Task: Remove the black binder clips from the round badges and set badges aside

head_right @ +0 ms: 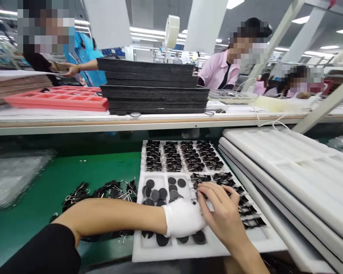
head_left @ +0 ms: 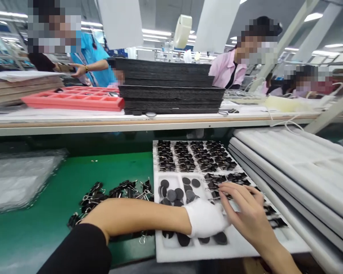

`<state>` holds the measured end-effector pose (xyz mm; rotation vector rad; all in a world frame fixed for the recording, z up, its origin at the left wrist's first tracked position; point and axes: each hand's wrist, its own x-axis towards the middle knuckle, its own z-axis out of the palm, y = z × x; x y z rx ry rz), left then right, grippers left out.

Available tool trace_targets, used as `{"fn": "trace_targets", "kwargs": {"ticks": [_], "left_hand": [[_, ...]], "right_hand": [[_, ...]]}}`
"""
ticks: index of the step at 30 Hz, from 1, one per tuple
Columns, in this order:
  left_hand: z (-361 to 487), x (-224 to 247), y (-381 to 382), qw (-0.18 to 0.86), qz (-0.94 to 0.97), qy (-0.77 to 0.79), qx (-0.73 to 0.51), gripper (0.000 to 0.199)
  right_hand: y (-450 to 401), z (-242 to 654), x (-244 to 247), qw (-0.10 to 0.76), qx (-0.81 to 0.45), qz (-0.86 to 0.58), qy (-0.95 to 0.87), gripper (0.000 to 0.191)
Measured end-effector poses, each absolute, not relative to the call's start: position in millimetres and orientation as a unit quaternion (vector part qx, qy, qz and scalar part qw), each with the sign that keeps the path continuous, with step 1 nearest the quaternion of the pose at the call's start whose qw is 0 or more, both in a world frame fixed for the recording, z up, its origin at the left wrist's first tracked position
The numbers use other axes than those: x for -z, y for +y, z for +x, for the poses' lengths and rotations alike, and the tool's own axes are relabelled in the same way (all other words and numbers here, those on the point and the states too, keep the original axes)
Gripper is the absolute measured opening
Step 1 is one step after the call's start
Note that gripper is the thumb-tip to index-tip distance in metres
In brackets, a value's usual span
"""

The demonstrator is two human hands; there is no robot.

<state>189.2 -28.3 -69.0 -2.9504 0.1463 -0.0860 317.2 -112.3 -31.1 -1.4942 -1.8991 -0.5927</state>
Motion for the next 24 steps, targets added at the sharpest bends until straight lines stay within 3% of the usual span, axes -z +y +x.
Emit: {"fn": "trace_targets", "kwargs": {"ticks": [6, 11, 18, 24], "left_hand": [[175.5, 35.6, -8.8, -0.029, -0.999, 0.015, 0.023, 0.030], [138.7, 19.3, 30.4, -0.176, -0.971, -0.111, 0.122, 0.025], [9.0, 1.4, 106.0, -0.172, -0.902, -0.301, 0.256, 0.018], [-77.1, 17.0, 149.7, -0.114, -0.896, -0.427, 0.047, 0.022]], "right_hand": [[-106.5, 323.6, 27.4, 0.357, 0.261, -0.566, -0.696, 0.012], [-104.8, 314.6, 46.4, 0.391, 0.192, -0.638, -0.636, 0.024], [-109.6, 278.9, 105.8, 0.153, 0.049, -0.594, -0.788, 0.061], [-107.2, 273.2, 103.8, 0.119, 0.034, -0.617, -0.778, 0.057]]}}
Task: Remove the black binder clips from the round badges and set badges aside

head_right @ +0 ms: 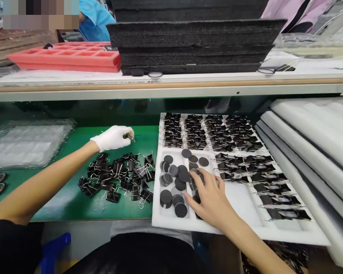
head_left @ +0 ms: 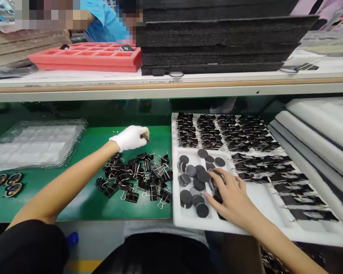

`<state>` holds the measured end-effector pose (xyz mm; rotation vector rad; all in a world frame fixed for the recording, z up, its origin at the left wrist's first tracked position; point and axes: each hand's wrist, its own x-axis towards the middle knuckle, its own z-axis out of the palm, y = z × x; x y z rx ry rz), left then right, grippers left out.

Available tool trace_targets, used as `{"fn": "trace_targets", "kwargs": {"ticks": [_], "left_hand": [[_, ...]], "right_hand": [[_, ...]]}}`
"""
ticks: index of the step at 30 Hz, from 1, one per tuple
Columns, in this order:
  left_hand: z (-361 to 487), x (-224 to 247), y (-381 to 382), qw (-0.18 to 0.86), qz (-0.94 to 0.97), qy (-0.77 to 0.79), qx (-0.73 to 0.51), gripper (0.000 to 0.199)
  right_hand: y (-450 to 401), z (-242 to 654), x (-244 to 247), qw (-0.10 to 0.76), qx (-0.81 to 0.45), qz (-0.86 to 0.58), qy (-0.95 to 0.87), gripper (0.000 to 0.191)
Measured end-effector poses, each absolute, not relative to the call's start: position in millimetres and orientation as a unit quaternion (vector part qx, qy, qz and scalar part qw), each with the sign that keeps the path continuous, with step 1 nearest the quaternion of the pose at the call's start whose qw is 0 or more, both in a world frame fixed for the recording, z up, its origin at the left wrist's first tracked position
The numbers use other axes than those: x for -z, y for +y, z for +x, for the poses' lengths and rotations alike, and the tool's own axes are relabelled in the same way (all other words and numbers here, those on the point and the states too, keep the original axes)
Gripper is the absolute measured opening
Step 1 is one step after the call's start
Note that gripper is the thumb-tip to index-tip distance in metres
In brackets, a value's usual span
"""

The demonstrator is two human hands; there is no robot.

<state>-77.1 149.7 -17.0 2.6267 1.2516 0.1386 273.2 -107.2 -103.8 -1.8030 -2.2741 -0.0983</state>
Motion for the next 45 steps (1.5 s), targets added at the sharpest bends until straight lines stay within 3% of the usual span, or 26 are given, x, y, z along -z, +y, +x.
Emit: {"fn": "trace_targets", "kwargs": {"ticks": [7, 11, 13, 16, 20, 23, 27, 39, 45], "left_hand": [[-57.6, 45.3, 164.3, 0.196, 0.909, 0.363, 0.067, 0.044], [-55.8, 35.6, 160.8, 0.293, 0.900, 0.315, 0.069, 0.057], [-60.0, 26.4, 156.2, 0.319, 0.893, 0.305, 0.084, 0.058], [-59.2, 14.1, 141.8, 0.263, 0.901, 0.336, 0.072, 0.061], [-30.9, 4.1, 104.2, 0.127, 0.944, 0.303, -0.013, 0.055], [-0.2, 0.1, 75.6, 0.056, 0.978, 0.196, 0.035, 0.049], [27.8, -2.5, 62.6, -0.010, 0.981, 0.171, 0.095, 0.051], [36.0, -4.2, 81.2, 0.036, 0.968, 0.233, 0.084, 0.047], [10.0, -16.4, 94.5, 0.033, 0.956, 0.285, 0.057, 0.052]], "right_hand": [[-72.7, 265.9, 61.2, 0.114, 0.054, -0.555, -0.822, 0.070], [-52.1, 249.4, 66.4, 0.096, -0.022, -0.488, -0.868, 0.085], [-49.7, 240.0, 76.3, 0.108, -0.018, -0.489, -0.865, 0.084], [-50.7, 231.3, 84.8, 0.124, 0.002, -0.503, -0.855, 0.061], [-46.9, 229.1, 77.7, 0.067, 0.024, -0.492, -0.868, 0.036], [-39.3, 226.7, 67.4, 0.027, 0.015, -0.503, -0.864, 0.036], [-30.0, 222.3, 58.2, -0.023, -0.011, -0.528, -0.849, 0.041], [-28.8, 231.9, 56.6, 0.003, -0.037, -0.535, -0.844, 0.041], [-30.2, 229.5, 67.2, 0.026, -0.002, -0.468, -0.883, 0.032]]}}
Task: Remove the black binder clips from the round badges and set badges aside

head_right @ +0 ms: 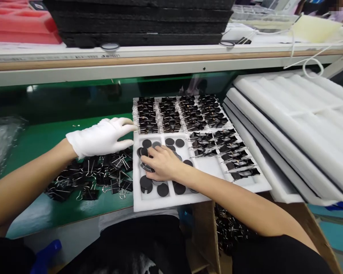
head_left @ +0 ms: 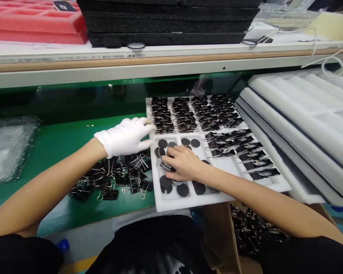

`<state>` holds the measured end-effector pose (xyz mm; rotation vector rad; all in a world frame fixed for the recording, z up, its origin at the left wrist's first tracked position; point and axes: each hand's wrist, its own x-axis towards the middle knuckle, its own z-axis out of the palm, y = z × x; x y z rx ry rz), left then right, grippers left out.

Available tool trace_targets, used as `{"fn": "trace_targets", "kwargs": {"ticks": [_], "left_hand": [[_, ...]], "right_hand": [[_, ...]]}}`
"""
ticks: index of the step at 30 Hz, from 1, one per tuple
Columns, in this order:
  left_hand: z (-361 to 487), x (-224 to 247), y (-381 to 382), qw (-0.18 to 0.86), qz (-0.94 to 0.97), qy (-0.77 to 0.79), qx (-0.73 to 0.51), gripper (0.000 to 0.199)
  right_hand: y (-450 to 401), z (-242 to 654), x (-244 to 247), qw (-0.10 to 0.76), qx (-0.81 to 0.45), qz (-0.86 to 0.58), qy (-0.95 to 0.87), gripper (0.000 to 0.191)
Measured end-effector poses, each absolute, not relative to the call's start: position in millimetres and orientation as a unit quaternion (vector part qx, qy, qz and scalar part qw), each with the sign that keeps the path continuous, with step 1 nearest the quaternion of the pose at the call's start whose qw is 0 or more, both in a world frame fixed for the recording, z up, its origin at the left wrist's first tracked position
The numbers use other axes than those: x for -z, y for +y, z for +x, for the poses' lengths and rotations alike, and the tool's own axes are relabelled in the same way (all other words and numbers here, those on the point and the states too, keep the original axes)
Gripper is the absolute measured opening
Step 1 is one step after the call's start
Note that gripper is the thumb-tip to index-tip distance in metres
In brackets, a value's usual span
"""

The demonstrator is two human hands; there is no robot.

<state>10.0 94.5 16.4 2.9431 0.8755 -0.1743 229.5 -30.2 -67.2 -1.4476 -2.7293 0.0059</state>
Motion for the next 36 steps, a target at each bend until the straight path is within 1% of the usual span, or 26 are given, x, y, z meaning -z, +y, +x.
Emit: {"fn": "trace_targets", "kwargs": {"ticks": [3, 6, 9, 12, 14, 20, 25, 28, 32, 36], "left_hand": [[-16.9, -21.1, 117.1, 0.033, 0.936, 0.344, 0.061, 0.055], [-47.8, -17.1, 145.2, 0.078, 0.913, 0.383, 0.117, 0.056], [-71.6, -5.3, 161.9, 0.154, 0.901, 0.370, 0.164, 0.058], [-79.5, 9.3, 160.3, 0.208, 0.905, 0.334, 0.161, 0.059], [-76.6, 17.5, 154.1, 0.220, 0.909, 0.318, 0.155, 0.060], [-70.6, 23.1, 145.7, 0.217, 0.917, 0.308, 0.130, 0.060], [-108.2, 12.6, 143.0, 0.152, 0.913, 0.371, 0.074, 0.060], [-137.2, 7.4, 139.6, 0.140, 0.909, 0.388, 0.051, 0.061], [-157.7, 7.5, 139.7, 0.142, 0.896, 0.417, 0.052, 0.063], [-152.1, 14.1, 142.2, 0.155, 0.896, 0.412, 0.056, 0.062]], "right_hand": [[-31.0, 230.4, 75.7, 0.054, 0.013, -0.454, -0.889, 0.029], [-27.8, 235.1, 77.6, 0.081, 0.014, -0.460, -0.884, 0.025], [-27.0, 240.0, 74.5, 0.105, 0.024, -0.451, -0.886, 0.020], [-33.9, 240.5, 72.6, 0.105, 0.062, -0.423, -0.898, 0.013], [-40.4, 238.6, 73.6, 0.104, 0.081, -0.424, -0.896, 0.010], [-40.9, 236.2, 77.7, 0.155, 0.101, -0.434, -0.882, 0.010], [-30.1, 240.3, 78.1, 0.204, 0.045, -0.477, -0.854, 0.007], [-27.6, 242.8, 75.6, 0.240, 0.018, -0.496, -0.835, 0.007], [-13.5, 239.3, 52.6, 0.267, -0.021, -0.541, -0.797, 0.012], [31.4, 206.8, 21.4, 0.265, -0.012, -0.559, -0.786, 0.017]]}}
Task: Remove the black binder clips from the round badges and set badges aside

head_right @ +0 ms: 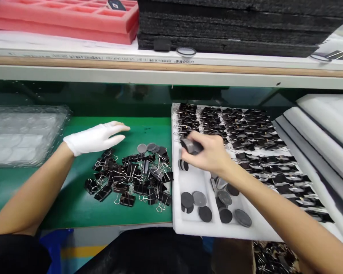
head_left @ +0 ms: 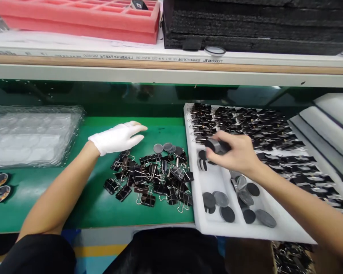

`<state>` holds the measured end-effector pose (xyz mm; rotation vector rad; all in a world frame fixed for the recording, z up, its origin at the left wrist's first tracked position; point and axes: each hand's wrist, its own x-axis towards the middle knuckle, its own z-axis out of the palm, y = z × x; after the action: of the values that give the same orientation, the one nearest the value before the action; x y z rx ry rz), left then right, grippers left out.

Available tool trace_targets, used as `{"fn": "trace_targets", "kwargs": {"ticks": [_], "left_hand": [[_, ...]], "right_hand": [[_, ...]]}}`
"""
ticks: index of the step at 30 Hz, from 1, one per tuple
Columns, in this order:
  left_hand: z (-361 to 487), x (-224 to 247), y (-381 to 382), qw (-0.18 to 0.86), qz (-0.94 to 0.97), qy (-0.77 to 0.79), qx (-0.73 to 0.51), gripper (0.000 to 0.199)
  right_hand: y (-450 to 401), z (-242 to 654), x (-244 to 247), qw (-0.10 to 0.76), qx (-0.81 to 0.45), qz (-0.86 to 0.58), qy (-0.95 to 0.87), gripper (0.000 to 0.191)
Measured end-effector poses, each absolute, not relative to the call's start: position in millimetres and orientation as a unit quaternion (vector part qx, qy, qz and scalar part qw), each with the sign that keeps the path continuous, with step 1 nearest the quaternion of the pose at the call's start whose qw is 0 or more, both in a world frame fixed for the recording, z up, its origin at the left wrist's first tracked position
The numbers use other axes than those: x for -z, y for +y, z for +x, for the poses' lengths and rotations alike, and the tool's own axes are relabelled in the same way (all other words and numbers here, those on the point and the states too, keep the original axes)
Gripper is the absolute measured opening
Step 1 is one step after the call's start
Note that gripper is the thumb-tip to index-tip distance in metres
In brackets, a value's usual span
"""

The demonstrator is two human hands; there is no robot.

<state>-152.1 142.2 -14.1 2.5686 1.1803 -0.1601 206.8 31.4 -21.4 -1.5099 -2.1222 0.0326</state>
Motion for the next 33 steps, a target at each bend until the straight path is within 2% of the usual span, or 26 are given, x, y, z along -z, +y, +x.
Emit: {"fn": "trace_targets", "kwargs": {"ticks": [7, 12, 16, 19, 24, 33], "left_hand": [[-144.5, 19.9, 133.1, 0.167, 0.915, 0.364, 0.050, 0.058], [-145.5, 18.0, 127.5, 0.193, 0.909, 0.368, 0.036, 0.058], [-127.3, 28.1, 128.1, 0.290, 0.904, 0.313, -0.016, 0.059], [-113.1, 32.2, 126.4, 0.341, 0.890, 0.303, -0.022, 0.059], [-104.7, 23.4, 109.6, 0.250, 0.897, 0.365, -0.011, 0.053], [-80.0, 14.7, 95.0, 0.163, 0.916, 0.362, 0.056, 0.036]], "right_hand": [[89.5, 121.1, 30.7, 0.186, -0.106, -0.425, -0.879, 0.017], [83.6, 111.1, 42.5, 0.144, -0.138, -0.431, -0.880, 0.015], [87.3, 121.8, 50.4, 0.161, -0.249, -0.397, -0.868, 0.016], [92.2, 129.3, 57.9, 0.199, -0.293, -0.432, -0.829, 0.023], [96.3, 134.6, 59.9, 0.194, -0.314, -0.493, -0.788, 0.023], [85.7, 140.9, 58.8, 0.190, -0.310, -0.446, -0.818, 0.035]]}}
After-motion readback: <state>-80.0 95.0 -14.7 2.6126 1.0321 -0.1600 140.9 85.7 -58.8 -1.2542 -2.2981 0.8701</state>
